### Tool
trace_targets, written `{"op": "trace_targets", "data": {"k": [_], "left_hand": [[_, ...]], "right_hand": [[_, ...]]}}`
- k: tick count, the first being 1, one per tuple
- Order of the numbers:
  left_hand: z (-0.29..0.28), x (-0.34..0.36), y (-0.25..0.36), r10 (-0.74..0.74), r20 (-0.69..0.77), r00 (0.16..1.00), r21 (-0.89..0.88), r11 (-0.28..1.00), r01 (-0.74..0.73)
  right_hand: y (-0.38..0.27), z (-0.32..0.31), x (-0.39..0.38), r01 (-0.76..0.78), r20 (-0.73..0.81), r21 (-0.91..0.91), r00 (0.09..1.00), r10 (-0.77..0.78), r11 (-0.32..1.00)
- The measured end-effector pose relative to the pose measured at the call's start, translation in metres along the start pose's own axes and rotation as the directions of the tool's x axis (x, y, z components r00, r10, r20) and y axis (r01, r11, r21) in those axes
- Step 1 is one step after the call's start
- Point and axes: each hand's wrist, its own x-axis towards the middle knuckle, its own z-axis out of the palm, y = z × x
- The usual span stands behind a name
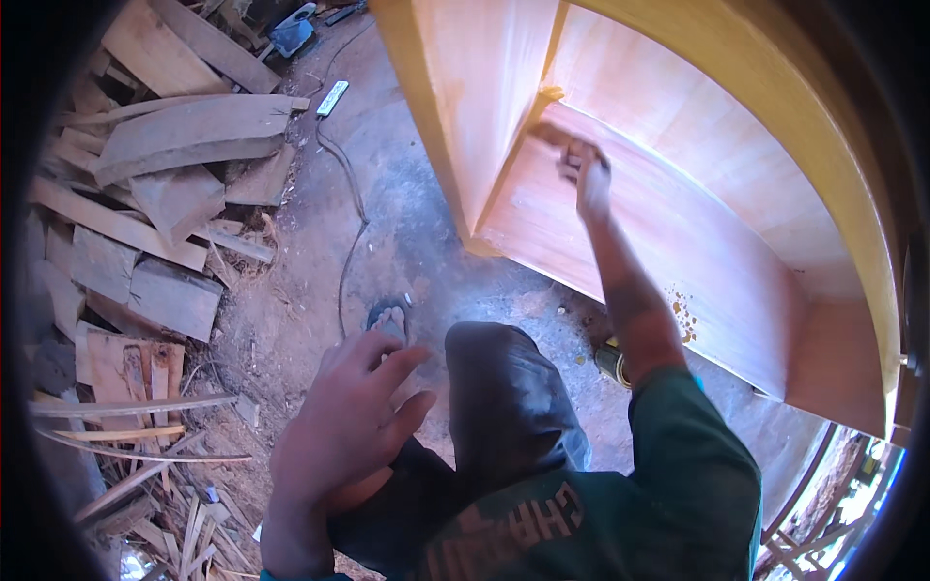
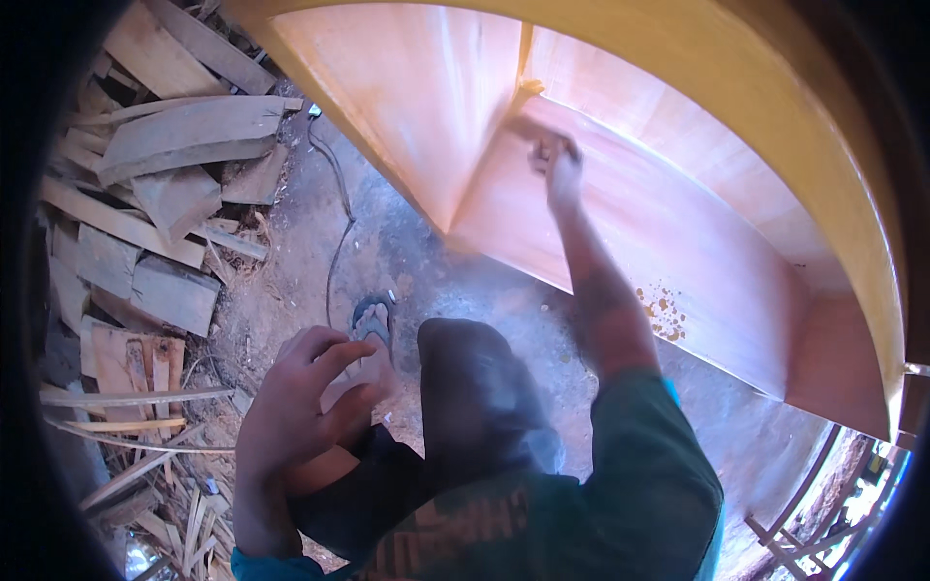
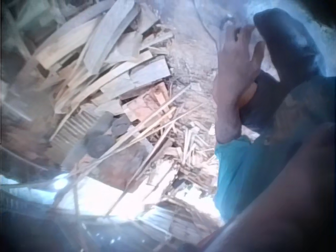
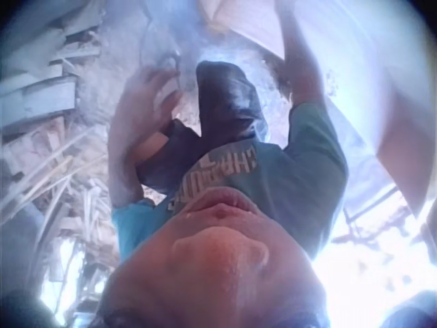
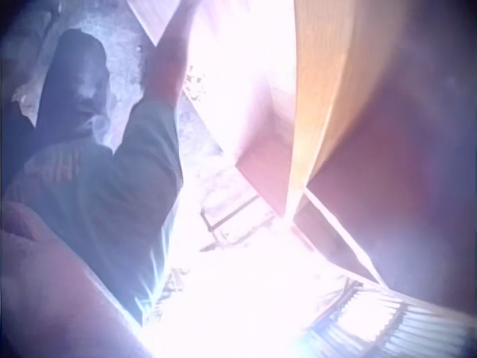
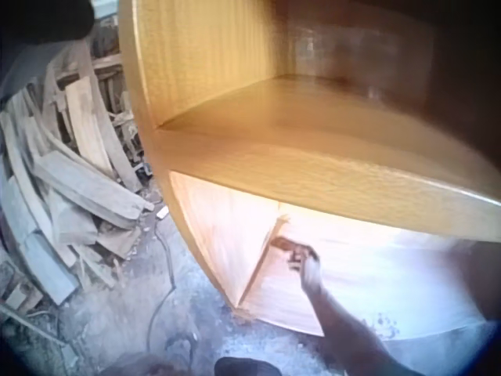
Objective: The person applies a liquid stain to the interior surfaces of a wooden shelf unit using a wide paintbrush, dipping the brush into a small container repeatedly.
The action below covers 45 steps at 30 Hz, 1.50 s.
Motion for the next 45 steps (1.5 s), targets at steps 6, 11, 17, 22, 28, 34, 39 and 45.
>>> {"op": "trace_targets", "data": {"k": [6,11,17,22,28,34,39,45], "left_hand": [[0.007,-0.009,-0.016,-0.030,0.012,0.999,0.019,0.999,0.030],[0.000,-0.008,-0.016,-0.052,0.005,0.999,-0.072,0.996,0.053],[-0.005,-0.015,-0.031,-0.035,-0.018,0.999,-0.004,0.999,0.035],[-0.007,-0.022,-0.033,-0.081,0.042,0.996,0.021,0.997,0.081],[-0.005,-0.019,-0.029,-0.034,0.019,0.999,0.014,0.999,0.033],[-0.006,-0.016,-0.036,-0.034,0.005,0.999,-0.015,0.999,0.034],[-0.002,-0.011,-0.031,-0.020,0.045,0.999,0.056,0.998,0.017],[-0.002,-0.005,-0.020,0.011,0.043,0.999,-0.004,1.000,-0.011]], "right_hand": [[-0.083,0.030,0.145,0.139,0.083,0.368,0.980,-0.182,0.919],[-0.158,0.025,0.183,-0.072,0.466,0.711,0.792,-0.393,0.699],[-0.019,0.026,0.134,-0.051,-0.031,0.763,0.993,0.114,0.644],[0.022,0.000,0.142,0.006,0.038,0.039,0.999,-0.007,0.999],[0.002,0.008,0.148,0.033,0.025,-0.214,0.999,-0.029,0.976],[0.005,0.005,0.111,0.002,-0.150,0.084,0.989,0.011,0.996],[-0.003,0.017,0.127,0.111,-0.060,0.233,0.993,-0.099,0.966],[-0.123,0.032,0.137,0.142,0.184,0.649,0.924,-0.335,0.747]]}}
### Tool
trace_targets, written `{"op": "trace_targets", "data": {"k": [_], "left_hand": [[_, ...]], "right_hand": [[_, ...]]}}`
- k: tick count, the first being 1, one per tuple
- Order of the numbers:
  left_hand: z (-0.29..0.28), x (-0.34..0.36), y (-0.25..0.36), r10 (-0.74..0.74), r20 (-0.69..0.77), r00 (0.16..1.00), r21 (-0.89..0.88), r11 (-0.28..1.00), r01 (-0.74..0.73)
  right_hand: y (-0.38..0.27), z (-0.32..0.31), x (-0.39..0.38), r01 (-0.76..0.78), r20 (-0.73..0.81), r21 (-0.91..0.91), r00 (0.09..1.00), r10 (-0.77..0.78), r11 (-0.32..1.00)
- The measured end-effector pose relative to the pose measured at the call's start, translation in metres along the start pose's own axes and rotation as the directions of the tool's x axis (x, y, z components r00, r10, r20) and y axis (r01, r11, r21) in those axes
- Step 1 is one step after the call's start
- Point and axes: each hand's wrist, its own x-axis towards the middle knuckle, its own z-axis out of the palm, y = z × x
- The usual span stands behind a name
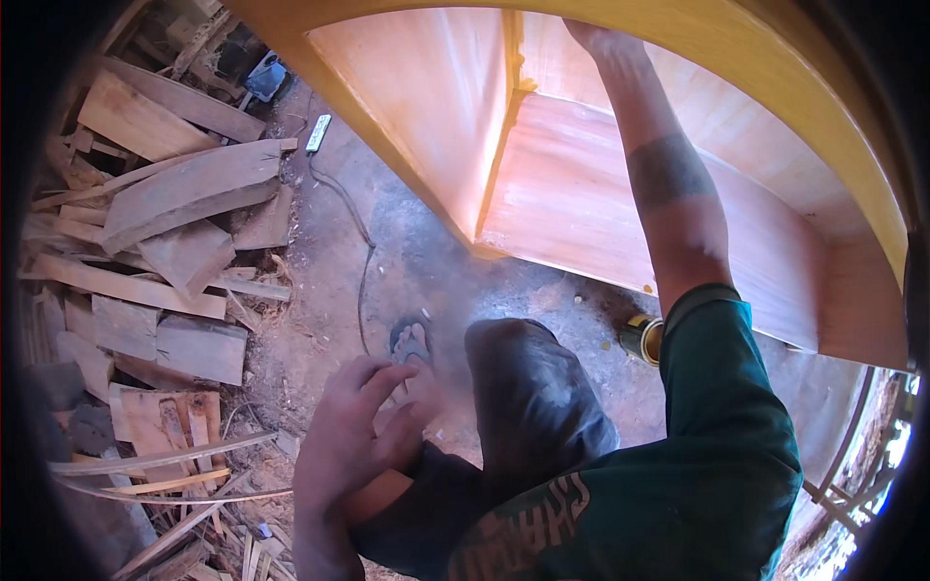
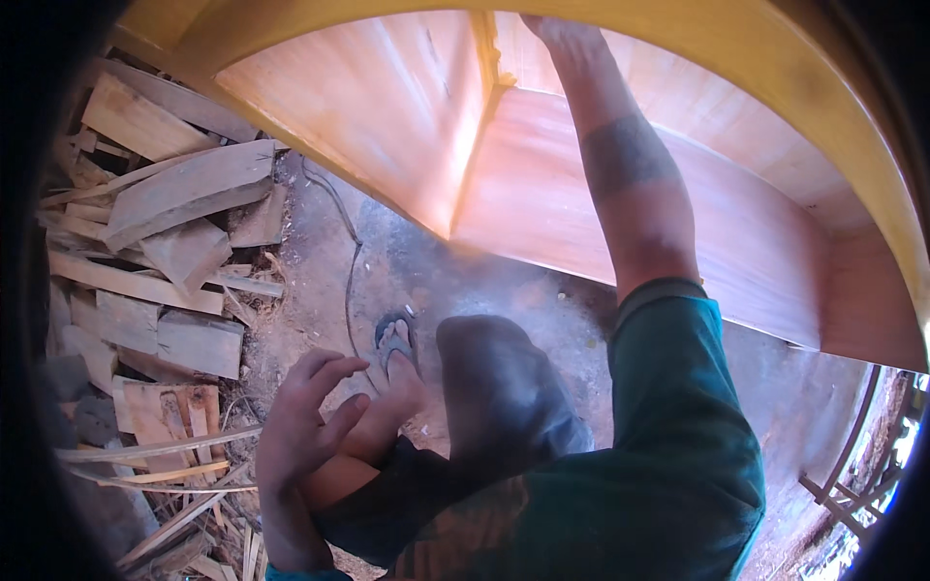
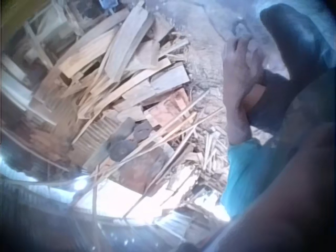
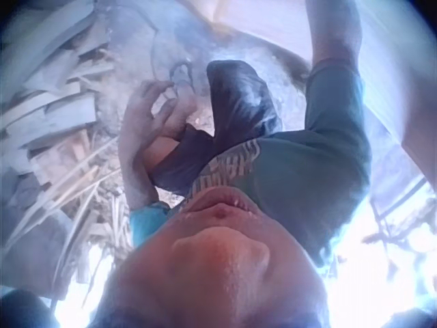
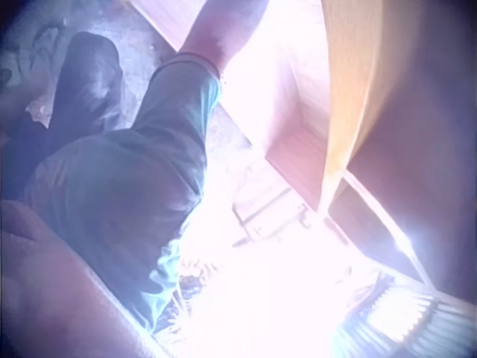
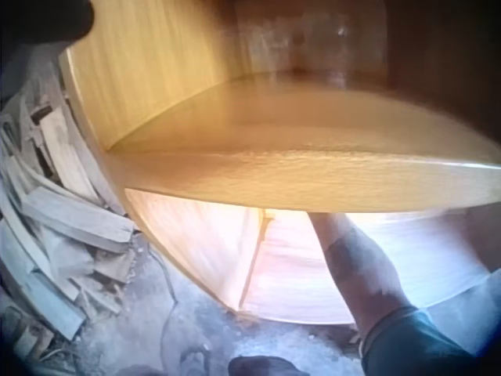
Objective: The person applies a liquid stain to the interior surfaces of a wooden shelf unit using a wide paintbrush, dipping the brush into a small container repeatedly.
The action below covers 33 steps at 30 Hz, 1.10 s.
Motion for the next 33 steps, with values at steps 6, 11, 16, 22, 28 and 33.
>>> {"op": "trace_targets", "data": {"k": [6,11,16,22,28,33], "left_hand": [[0.000,0.004,-0.005,0.034,-0.033,0.999,-0.007,0.999,-0.034],[0.004,0.009,-0.015,-0.001,0.006,1.000,0.022,1.000,0.001],[0.005,0.001,-0.005,-0.012,-0.014,1.000,0.010,1.000,0.012],[0.009,0.007,-0.016,0.006,-0.049,0.999,-0.021,1.000,-0.007],[0.005,0.010,-0.019,-0.015,-0.053,0.998,-0.011,1.000,0.015],[0.007,0.010,-0.011,-0.022,-0.023,0.999,-0.091,0.996,0.020]], "right_hand": [[0.042,-0.017,-0.054,-0.121,-0.176,0.224,0.971,0.163,0.967],[0.057,-0.070,-0.084,-0.319,-0.259,-0.713,0.947,0.189,0.624],[-0.029,0.082,-0.025,-0.017,-0.141,0.530,0.984,0.108,0.848],[0.016,0.031,-0.075,-0.133,0.008,0.193,0.991,0.134,0.972],[0.046,-0.029,-0.122,-0.182,-0.078,-0.731,0.980,0.185,0.657],[-0.078,0.068,-0.008,0.010,0.304,-0.111,0.952,0.025,0.994]]}}
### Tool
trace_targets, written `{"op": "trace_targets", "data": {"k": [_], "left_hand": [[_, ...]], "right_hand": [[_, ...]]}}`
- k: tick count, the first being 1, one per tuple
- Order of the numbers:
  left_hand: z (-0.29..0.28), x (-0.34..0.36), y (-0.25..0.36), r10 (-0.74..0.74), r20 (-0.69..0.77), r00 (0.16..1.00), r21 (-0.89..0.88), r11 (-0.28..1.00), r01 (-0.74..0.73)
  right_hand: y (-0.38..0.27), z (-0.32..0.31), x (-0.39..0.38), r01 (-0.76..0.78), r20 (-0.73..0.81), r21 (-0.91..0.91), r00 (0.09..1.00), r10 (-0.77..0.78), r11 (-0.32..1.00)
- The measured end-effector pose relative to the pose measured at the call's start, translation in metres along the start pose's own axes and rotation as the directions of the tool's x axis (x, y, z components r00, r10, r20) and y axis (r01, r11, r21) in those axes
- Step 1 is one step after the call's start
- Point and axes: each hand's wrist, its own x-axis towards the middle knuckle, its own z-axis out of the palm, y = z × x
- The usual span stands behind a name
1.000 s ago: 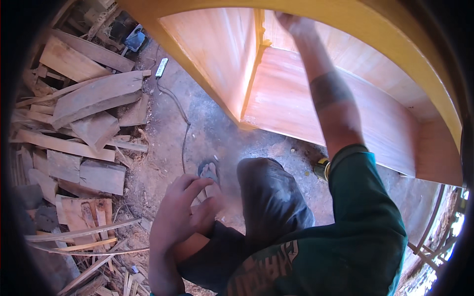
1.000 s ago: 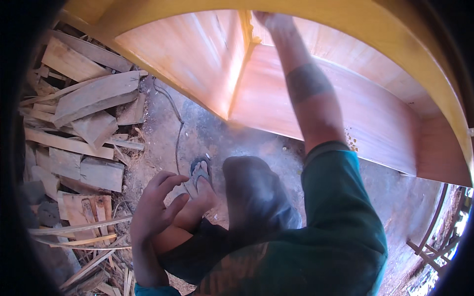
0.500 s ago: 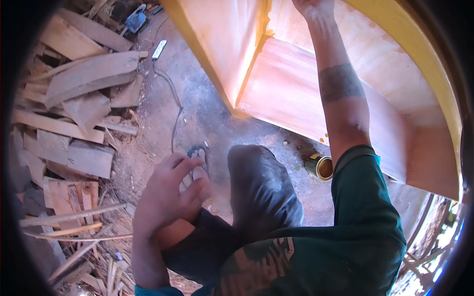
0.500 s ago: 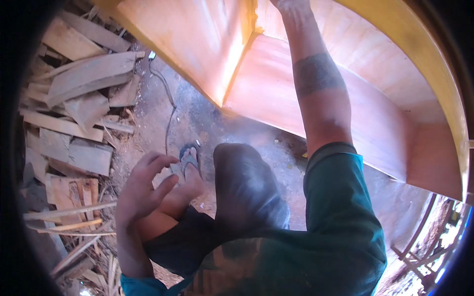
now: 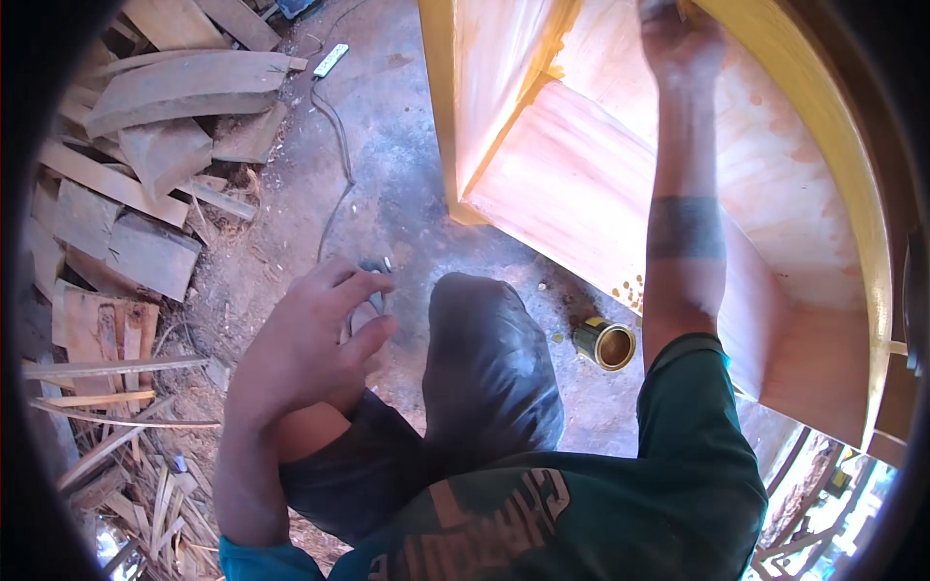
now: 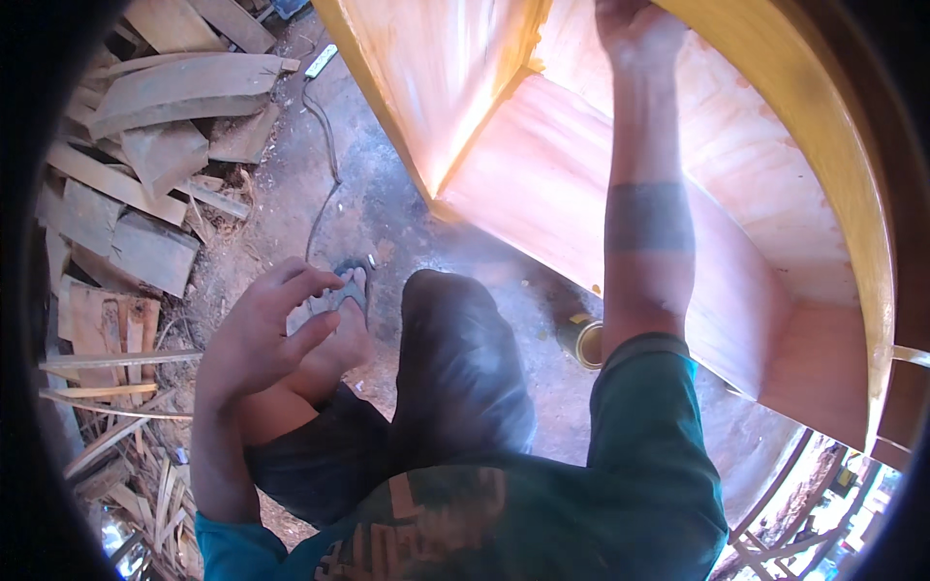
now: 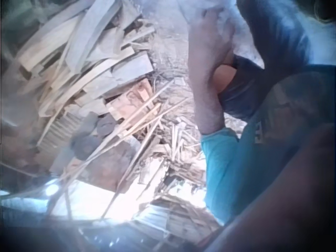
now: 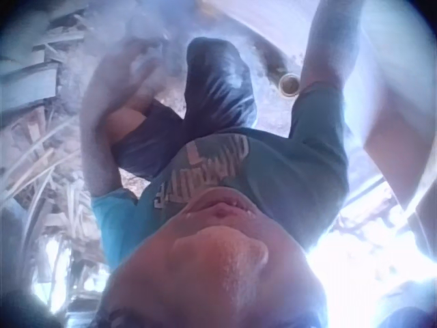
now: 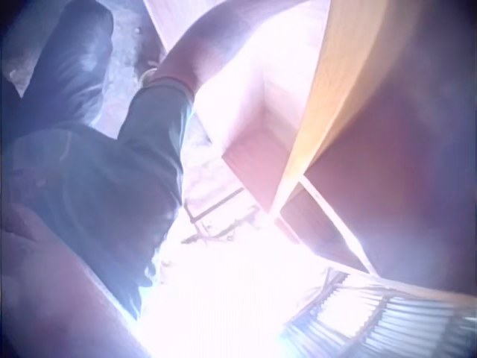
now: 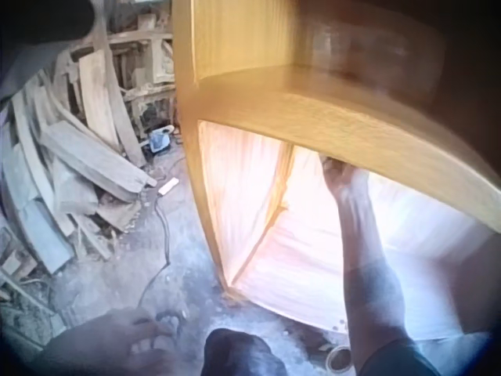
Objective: The person applies a liquid stain to the interior surfaces of a wooden shelf unit using a wide paintbrush, dipping the brush into a small container repeatedly.
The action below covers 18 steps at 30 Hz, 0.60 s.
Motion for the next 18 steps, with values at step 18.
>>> {"op": "trace_targets", "data": {"k": [18], "left_hand": [[0.004,0.005,0.004,0.026,0.016,1.000,0.038,0.999,-0.027]], "right_hand": [[0.001,0.087,-0.056,0.010,-0.034,0.413,0.999,0.004,0.911]]}}
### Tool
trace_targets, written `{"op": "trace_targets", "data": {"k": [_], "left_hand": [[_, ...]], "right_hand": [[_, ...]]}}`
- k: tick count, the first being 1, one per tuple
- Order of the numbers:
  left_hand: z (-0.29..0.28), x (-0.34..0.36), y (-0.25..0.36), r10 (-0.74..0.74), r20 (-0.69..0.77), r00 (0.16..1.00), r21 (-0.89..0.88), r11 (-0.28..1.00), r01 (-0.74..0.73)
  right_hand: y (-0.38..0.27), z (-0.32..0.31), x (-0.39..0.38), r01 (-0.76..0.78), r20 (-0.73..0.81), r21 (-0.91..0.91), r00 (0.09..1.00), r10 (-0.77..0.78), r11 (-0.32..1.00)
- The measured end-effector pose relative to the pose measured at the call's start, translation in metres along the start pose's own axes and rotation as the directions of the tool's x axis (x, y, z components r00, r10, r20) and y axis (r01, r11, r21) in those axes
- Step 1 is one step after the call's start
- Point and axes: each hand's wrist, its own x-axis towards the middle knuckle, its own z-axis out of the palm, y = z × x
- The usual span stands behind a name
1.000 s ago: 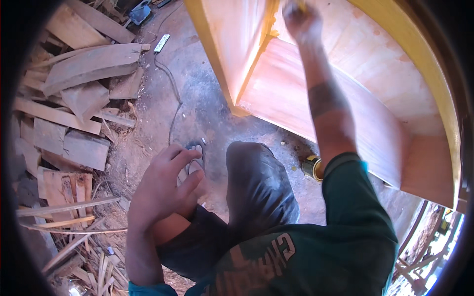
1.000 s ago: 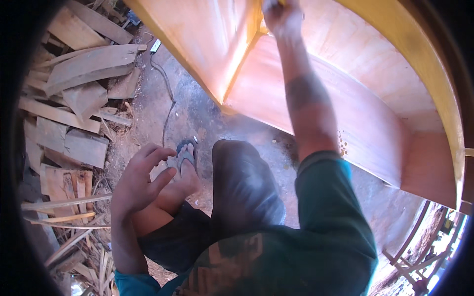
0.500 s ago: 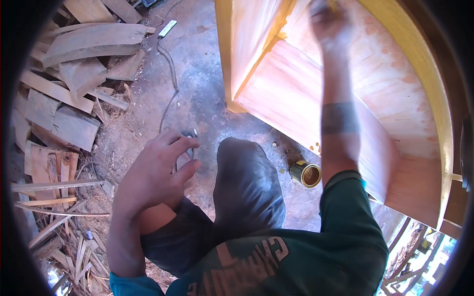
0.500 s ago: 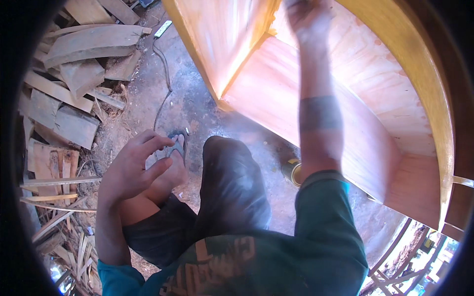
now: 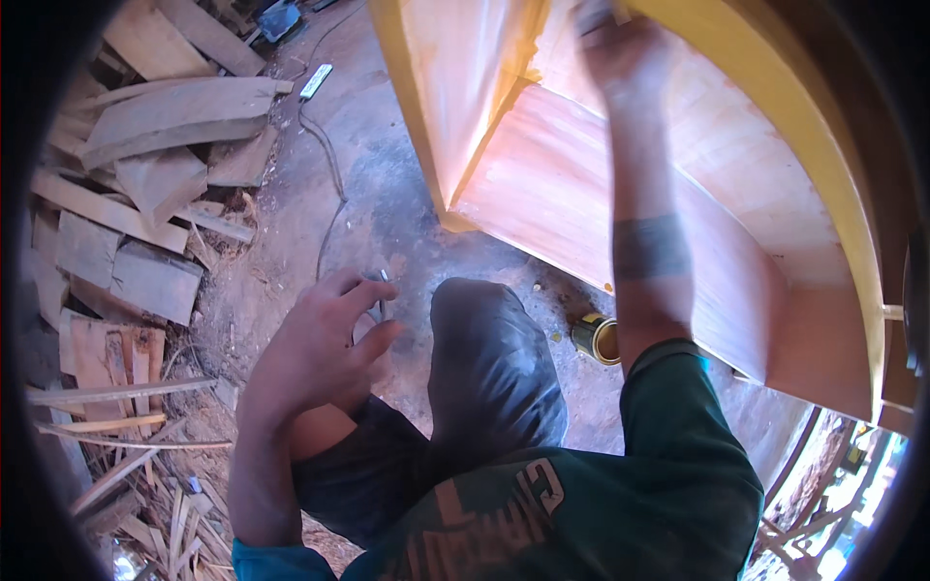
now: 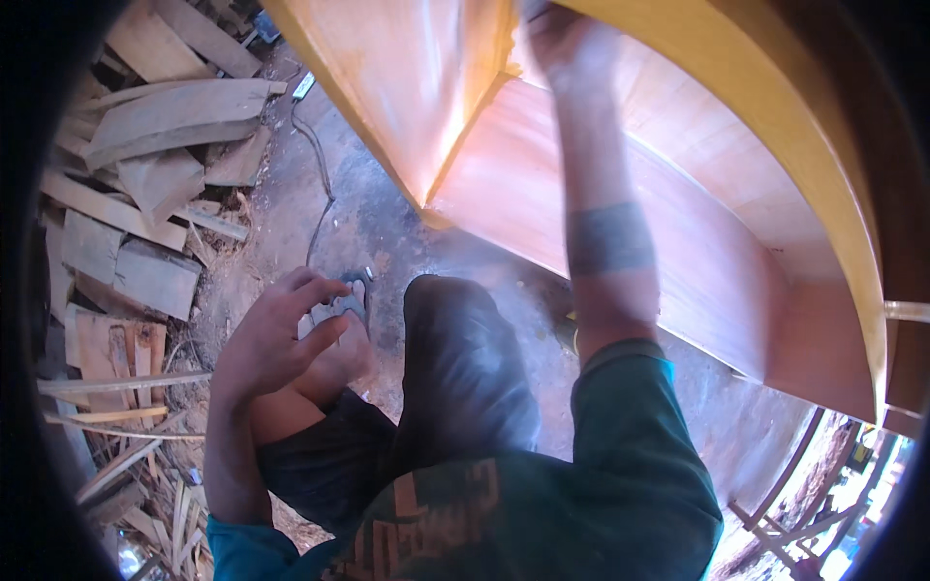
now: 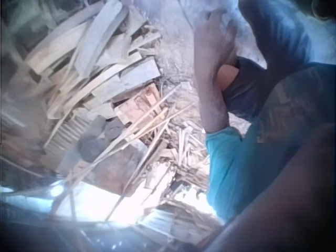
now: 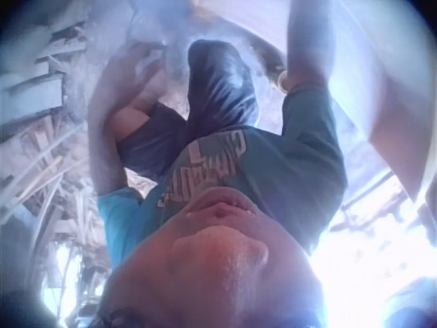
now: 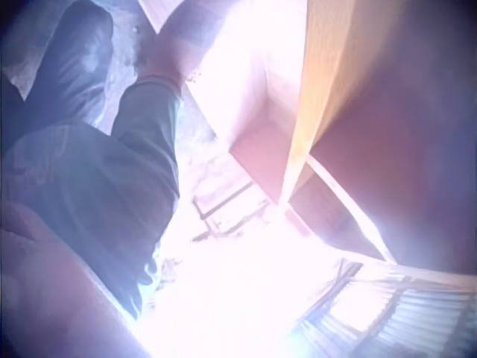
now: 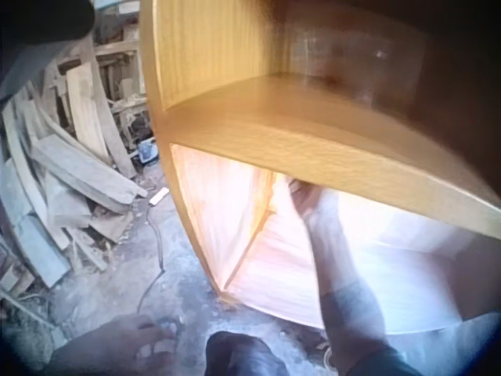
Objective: The person applies a liquid stain to the interior surfaces of a wooden shelf unit using a wide paintbrush, dipping the brush into a small container repeatedly.
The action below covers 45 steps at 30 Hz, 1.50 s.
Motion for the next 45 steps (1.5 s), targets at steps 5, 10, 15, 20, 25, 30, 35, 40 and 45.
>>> {"op": "trace_targets", "data": {"k": [5,10,15,20,25,30,35,40,45], "left_hand": [[-0.003,0.019,0.004,0.041,0.016,0.999,0.049,0.998,-0.042],[0.002,0.020,0.012,0.070,0.066,0.995,0.048,0.996,-0.074],[0.010,0.027,0.017,0.111,0.055,0.992,0.031,0.993,-0.113],[0.004,0.021,0.015,0.048,0.085,0.995,0.050,0.997,-0.053],[0.002,0.029,0.009,0.018,0.091,0.996,0.097,0.995,-0.027],[0.003,0.023,0.012,-0.021,0.104,0.994,0.101,0.995,0.011],[0.002,0.023,0.010,-0.062,0.125,0.990,0.112,0.993,0.048],[0.004,0.031,0.000,-0.011,0.118,0.993,0.104,0.995,-0.001],[0.006,0.011,-0.008,-0.031,0.111,0.993,0.116,0.993,0.018]], "right_hand": [[0.089,-0.200,-0.134,-0.210,-0.592,-0.303,0.806,-0.011,0.930],[0.069,-0.109,-0.099,-0.235,-0.305,-0.862,0.948,-0.089,0.450],[0.008,-0.007,-0.017,0.138,-0.151,-0.492,0.959,-0.241,0.859],[0.065,-0.091,-0.100,-0.043,-0.351,-0.325,0.933,-0.079,0.945],[0.096,-0.137,-0.162,-0.425,-0.478,-0.743,0.878,0.034,0.517],[0.022,0.026,-0.065,-0.120,-0.368,-0.698,0.906,-0.210,0.706],[0.075,-0.049,-0.110,-0.048,-0.356,-0.136,0.934,-0.004,0.989],[0.096,-0.175,-0.187,-0.393,-0.663,-0.393,0.748,0.040,0.832],[0.082,-0.170,-0.104,-0.307,-0.582,-0.566,0.806,-0.107,0.765]]}}
